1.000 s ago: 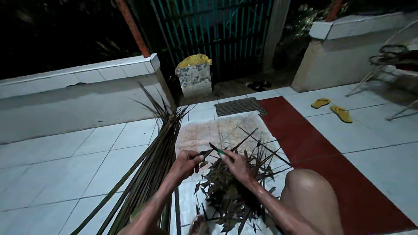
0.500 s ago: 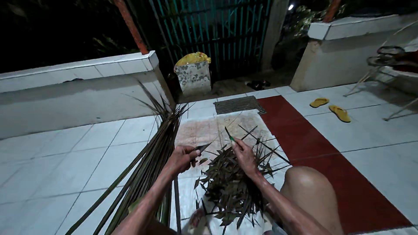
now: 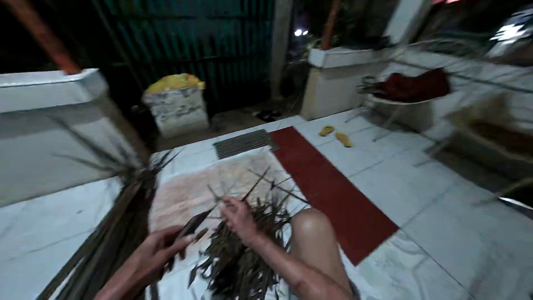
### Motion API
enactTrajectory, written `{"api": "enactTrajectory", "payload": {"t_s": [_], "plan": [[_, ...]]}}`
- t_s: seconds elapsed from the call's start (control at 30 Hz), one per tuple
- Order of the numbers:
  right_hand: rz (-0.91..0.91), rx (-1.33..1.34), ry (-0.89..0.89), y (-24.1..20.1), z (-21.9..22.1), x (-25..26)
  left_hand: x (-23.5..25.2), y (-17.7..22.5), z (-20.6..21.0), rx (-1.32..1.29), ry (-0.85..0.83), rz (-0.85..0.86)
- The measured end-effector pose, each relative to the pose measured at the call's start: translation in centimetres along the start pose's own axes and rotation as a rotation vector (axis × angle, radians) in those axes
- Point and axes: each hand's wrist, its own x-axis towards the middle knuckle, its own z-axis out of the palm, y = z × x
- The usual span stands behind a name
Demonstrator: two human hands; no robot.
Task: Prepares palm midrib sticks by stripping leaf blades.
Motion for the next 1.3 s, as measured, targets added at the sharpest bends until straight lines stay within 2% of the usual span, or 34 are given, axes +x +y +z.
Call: {"api": "enactTrajectory", "payload": {"t_s": [0.13, 0.27, 0.47, 0.67, 0.87, 1.07, 1.3], "plan": [[-0.104, 0.024, -0.024, 1.2, -0.2, 0.6, 0.0, -0.4, -0.3, 0.076, -0.038, 0.015], [-0.146, -0.11, -0.029, 1.5, -0.7, 0.6, 0.4, -0.5, -0.6, 0.074, -0.012, 0.027], [-0.165, -0.294, -0.022, 1.7, 0.3, 0.3, 1.6, -2.3, -1.3, 0.169, 0.133, -0.002], [-0.164, -0.35, -0.032, 1.6, 0.9, -0.2, 1.7, -2.1, -1.9, 0.119, 0.133, -0.078], [-0.171, -0.364, -0.07, 1.7, 1.3, -0.3, 2.1, -3.0, -2.3, 0.335, 0.29, 0.012], [-0.159, -0.399, -0.129, 1.4, 1.6, -0.7, 2.5, -3.0, -1.4, 0.424, 0.277, 0.069], [-0.138, -0.39, -0.136, 1.7, 1.6, -0.8, 2.4, -2.2, -1.1, 0.426, 0.253, 0.047]]}}
